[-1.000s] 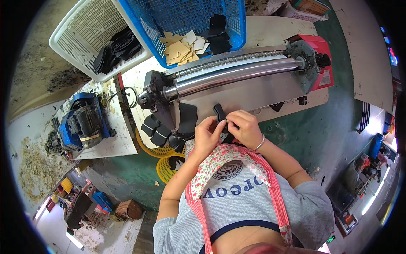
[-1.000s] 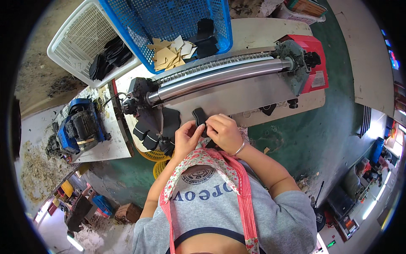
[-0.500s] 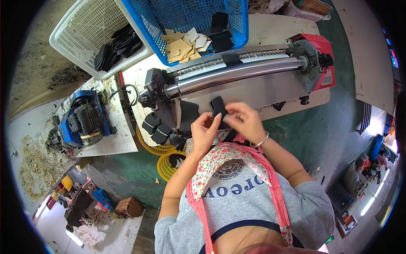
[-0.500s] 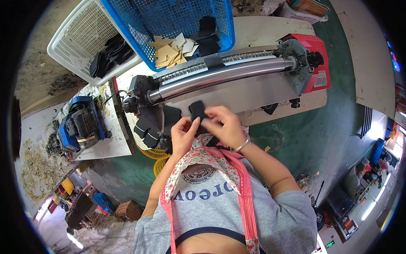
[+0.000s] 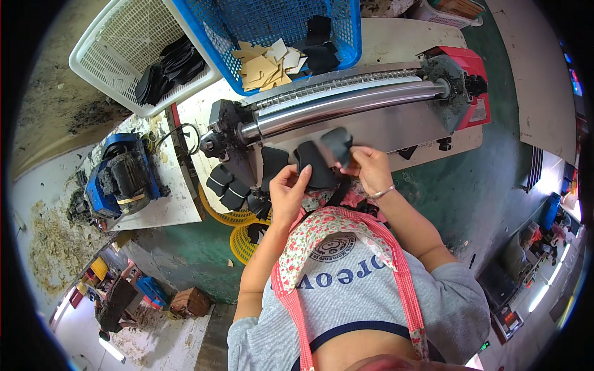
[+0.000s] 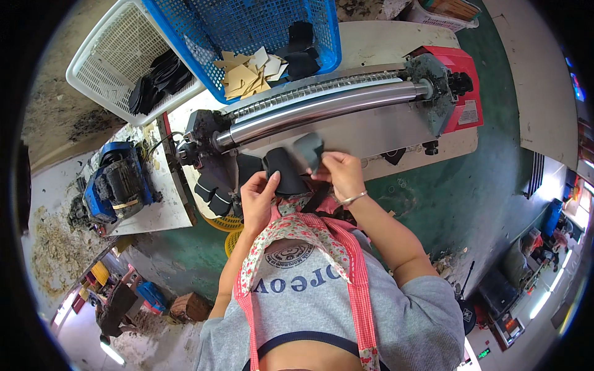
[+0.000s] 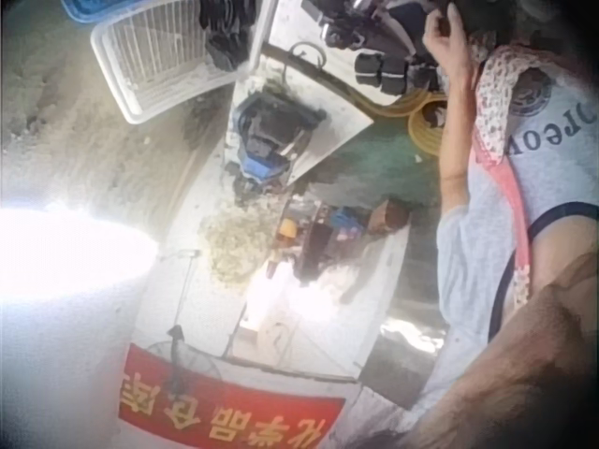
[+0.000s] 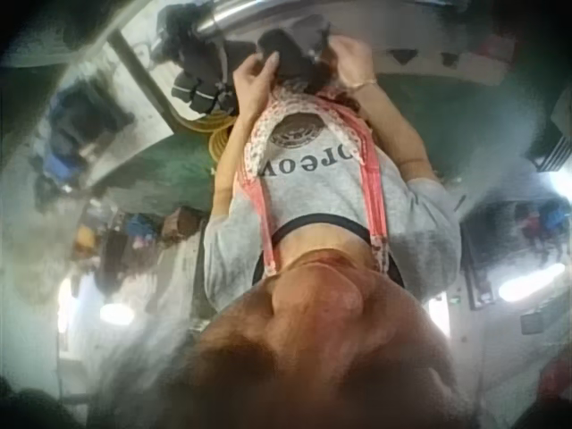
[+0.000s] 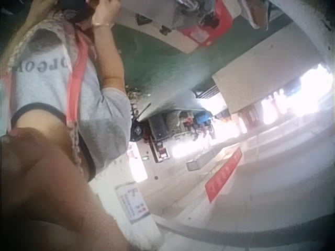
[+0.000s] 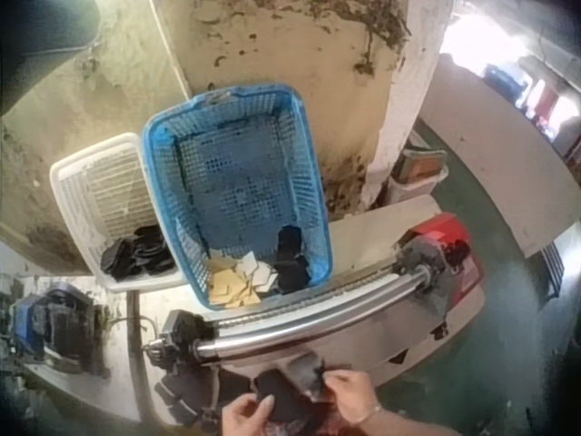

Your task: Apply adhesive or reinforcement material to shoe components using a roller machine.

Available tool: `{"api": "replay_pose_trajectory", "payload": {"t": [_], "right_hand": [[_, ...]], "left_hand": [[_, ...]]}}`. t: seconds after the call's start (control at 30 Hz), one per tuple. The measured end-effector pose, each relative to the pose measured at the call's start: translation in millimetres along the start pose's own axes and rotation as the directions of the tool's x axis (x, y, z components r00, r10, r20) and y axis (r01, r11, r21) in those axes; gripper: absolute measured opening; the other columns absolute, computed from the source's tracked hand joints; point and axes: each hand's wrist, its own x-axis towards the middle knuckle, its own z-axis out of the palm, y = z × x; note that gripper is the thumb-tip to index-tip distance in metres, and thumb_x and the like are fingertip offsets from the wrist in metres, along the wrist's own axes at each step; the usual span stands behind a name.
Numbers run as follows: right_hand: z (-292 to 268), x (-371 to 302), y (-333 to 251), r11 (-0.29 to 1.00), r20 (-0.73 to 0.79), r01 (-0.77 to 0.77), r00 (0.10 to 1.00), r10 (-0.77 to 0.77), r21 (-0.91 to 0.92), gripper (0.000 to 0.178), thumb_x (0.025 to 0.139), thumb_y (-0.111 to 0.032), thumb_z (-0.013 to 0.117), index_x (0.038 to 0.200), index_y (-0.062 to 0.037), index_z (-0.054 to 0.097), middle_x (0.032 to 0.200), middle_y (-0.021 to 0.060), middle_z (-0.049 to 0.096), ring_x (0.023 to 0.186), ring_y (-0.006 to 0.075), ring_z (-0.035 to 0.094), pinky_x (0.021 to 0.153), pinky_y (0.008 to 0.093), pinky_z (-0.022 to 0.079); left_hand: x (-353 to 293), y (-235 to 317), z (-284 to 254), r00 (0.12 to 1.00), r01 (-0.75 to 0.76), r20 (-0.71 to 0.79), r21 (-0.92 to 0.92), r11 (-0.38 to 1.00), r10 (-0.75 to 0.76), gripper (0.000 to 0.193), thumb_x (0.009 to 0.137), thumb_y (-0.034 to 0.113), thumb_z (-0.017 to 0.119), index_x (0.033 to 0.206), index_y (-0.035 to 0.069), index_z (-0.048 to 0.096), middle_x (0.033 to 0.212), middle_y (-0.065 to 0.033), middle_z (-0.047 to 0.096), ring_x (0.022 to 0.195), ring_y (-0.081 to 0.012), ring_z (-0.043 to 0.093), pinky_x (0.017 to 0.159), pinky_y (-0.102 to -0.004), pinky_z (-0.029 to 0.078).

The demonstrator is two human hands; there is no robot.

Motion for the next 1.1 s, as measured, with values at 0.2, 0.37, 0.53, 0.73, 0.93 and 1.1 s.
{"api": "replay_pose_trajectory", "payload": {"t": [0.2, 0.37, 0.53, 0.73, 0.93, 1.1], "right_hand": [[16.7, 4.7, -8.7, 0.929, -0.049, 0.077, 0.997, -0.064, 0.361, 0.019, 0.089, -0.007, 0.041, 0.090, 0.0067, 0.055, 0.093, 0.0176, 0.058, 0.088, 0.0281, 0.061, 0.070, 0.0336, 0.054], [16.7, -27.8, -4.1, 0.434, 0.501, 0.672, 0.739, -0.451, -0.600, 0.018, 0.072, -0.009, 0.064, 0.087, 0.0004, 0.059, 0.084, 0.0109, 0.060, 0.074, 0.0189, 0.059, 0.063, 0.0272, 0.047], [12.9, -18.9, -0.7, 0.320, 0.474, 0.699, 0.686, -0.552, -0.639, 0.013, 0.069, -0.005, 0.062, 0.079, 0.0023, 0.061, 0.070, 0.0089, 0.060, 0.062, 0.0196, 0.059, 0.055, 0.0264, 0.045], [14.6, -15.3, -3.0, 0.594, 0.265, 0.534, 0.835, -0.482, -0.602, 0.010, 0.069, -0.003, 0.060, 0.077, 0.0038, 0.062, 0.067, 0.0098, 0.061, 0.055, 0.0138, 0.057, 0.051, 0.0248, 0.044], [24.3, -25.9, -8.4, 0.448, 0.439, 0.632, 0.768, -0.466, -0.632, 0.012, 0.070, -0.001, 0.059, 0.081, 0.0039, 0.060, 0.074, 0.0121, 0.060, 0.060, 0.0208, 0.059, 0.054, 0.0268, 0.046], [19.2, -21.0, -12.7, 0.309, 0.645, 0.767, 0.641, -0.416, -0.563, 0.016, 0.069, 0.000, 0.061, 0.084, 0.0028, 0.059, 0.079, 0.0115, 0.059, 0.066, 0.0231, 0.057, 0.061, 0.0298, 0.047]], "left_hand": [[3.7, 1.2, 2.6, 0.996, -0.083, -0.028, 0.148, 0.985, 0.088, 0.016, 0.080, 0.013, 0.065, 0.073, 0.001, 0.057, 0.057, 0.0079, 0.047, 0.050, 0.0017, 0.035, 0.044, -0.0165, 0.026], [-1.6, -3.0, 14.0, 0.992, -0.125, 0.053, 0.256, 0.959, 0.116, 0.016, 0.079, 0.012, 0.065, 0.074, 0.000, 0.057, 0.058, 0.0056, 0.050, 0.051, 0.0005, 0.039, 0.044, -0.0167, 0.029], [-1.6, -0.2, 12.5, 0.993, -0.066, 0.117, 0.271, 0.960, 0.035, 0.013, 0.080, 0.011, 0.064, 0.077, -0.001, 0.059, 0.059, 0.0052, 0.052, 0.053, 0.0000, 0.041, 0.046, -0.0163, 0.031], [-0.4, 3.9, 8.8, 0.988, -0.149, 0.054, 0.179, 0.972, 0.142, 0.019, 0.078, 0.006, 0.065, 0.091, -0.001, 0.054, 0.071, -0.0019, 0.056, 0.057, -0.0024, 0.048, 0.047, -0.0180, 0.040], [-4.4, 18.6, 11.0, 0.907, -0.421, 0.193, 0.451, 0.787, 0.374, 0.021, 0.072, 0.006, 0.069, 0.088, 0.002, 0.057, 0.071, -0.0036, 0.050, 0.052, -0.0084, 0.045, 0.046, -0.0215, 0.039], [-5.0, 12.9, 7.1, 0.921, -0.388, 0.228, 0.454, 0.802, 0.316, 0.014, 0.072, 0.006, 0.070, 0.081, 0.001, 0.060, 0.069, -0.0040, 0.051, 0.052, -0.0083, 0.046, 0.047, -0.0207, 0.038]]}}
